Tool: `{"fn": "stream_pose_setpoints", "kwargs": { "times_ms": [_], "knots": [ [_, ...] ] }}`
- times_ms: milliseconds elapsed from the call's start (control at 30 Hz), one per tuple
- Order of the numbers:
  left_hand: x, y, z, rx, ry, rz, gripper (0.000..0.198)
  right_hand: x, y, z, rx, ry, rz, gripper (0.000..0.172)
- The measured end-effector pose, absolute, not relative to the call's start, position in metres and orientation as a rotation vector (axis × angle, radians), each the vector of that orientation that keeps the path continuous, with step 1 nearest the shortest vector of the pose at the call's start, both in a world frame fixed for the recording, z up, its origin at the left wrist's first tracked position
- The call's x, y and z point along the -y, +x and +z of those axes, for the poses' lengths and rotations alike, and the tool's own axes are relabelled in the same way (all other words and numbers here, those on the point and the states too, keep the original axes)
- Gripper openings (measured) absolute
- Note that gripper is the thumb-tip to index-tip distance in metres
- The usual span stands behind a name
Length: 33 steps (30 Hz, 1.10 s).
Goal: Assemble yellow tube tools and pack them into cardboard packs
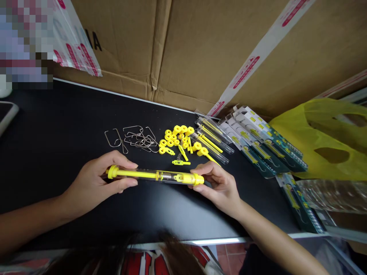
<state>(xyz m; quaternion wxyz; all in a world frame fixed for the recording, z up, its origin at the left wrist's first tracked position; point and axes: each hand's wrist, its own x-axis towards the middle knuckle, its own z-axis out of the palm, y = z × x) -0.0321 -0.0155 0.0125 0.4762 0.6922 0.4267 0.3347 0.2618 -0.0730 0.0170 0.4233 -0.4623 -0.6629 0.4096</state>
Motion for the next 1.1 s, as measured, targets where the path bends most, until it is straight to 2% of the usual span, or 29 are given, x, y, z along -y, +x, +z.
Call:
{"fn": "stream_pose_setpoints", "kwargs": {
  "times_ms": [500, 733, 1100],
  "knots": [
    [0.0177, -0.0354, 0.0073, -1.009, 1.868, 0.934, 0.019, 0.0737, 0.2597, 0.0158, 1.656, -1.141, 1.051, 0.024],
    [0.0176, -0.0341, 0.0091, -0.996, 1.849, 0.918, 0.018, 0.0698, 0.2622, 0.0164, 1.802, -1.107, 0.829, 0.021],
    [0.0187, -0.0321, 0.0081, -0.934, 1.828, 0.952, 0.019, 0.0760, 0.2562, 0.0124, 1.687, -1.109, 1.029, 0.023]
  ]
}}
